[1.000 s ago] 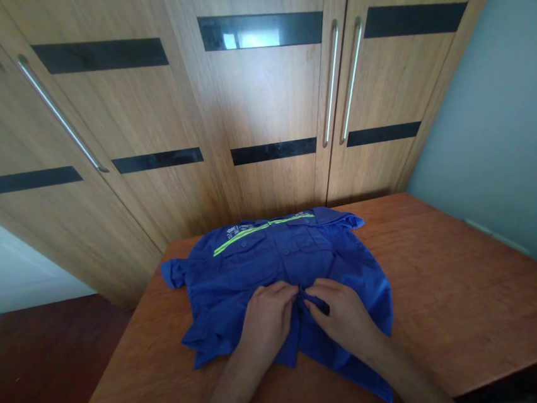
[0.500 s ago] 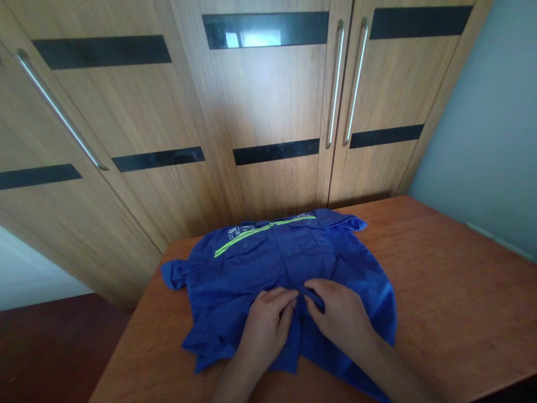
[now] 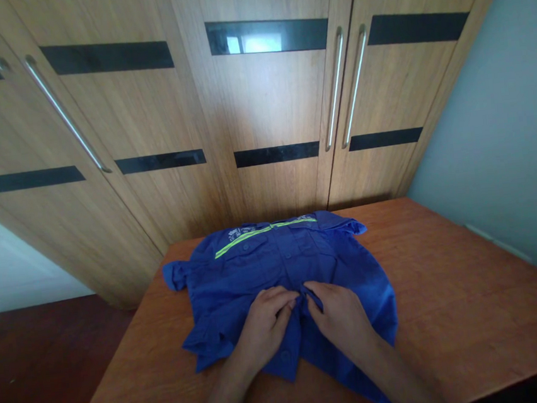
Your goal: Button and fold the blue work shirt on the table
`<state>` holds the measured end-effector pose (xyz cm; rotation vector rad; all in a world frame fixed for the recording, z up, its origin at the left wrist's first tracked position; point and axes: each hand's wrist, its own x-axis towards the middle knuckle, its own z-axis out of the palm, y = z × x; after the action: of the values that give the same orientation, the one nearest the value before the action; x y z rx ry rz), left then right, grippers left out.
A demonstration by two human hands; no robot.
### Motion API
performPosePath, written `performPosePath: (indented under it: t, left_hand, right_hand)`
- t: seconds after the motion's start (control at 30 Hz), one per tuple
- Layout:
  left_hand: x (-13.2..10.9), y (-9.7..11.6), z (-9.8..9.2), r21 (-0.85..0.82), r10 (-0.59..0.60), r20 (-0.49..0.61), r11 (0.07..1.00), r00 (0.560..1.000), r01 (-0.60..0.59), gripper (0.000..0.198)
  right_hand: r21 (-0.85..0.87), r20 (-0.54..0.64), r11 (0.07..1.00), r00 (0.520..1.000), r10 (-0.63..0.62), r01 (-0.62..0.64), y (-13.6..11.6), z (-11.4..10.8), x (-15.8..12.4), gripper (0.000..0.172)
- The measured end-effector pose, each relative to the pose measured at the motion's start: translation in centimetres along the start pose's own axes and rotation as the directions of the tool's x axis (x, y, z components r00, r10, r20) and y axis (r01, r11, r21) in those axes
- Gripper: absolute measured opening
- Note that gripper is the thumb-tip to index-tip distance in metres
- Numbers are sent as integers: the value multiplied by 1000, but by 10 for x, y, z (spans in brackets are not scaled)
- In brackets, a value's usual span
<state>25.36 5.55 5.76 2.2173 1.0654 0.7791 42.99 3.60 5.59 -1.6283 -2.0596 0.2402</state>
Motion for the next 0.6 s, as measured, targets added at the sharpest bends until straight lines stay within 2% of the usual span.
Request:
performPosePath:
  t: [0.23,0.4,0.6]
  left_hand:
    - [-1,-1,-3,-38,42,43,998,998,-40,29]
    - [-1,-2,-2,-60,62,69,997,996,-58,28]
    - [-2,-3,0,-71,56,63,996,996,-51,25]
  right_hand:
    - [64,1,998,1000,-23,23,2,1,-4,30]
    - [168,65,986,998,-25,14,7,-1,-2,25]
    - [241,101,969,991,-86,60,7,-10,-3,23]
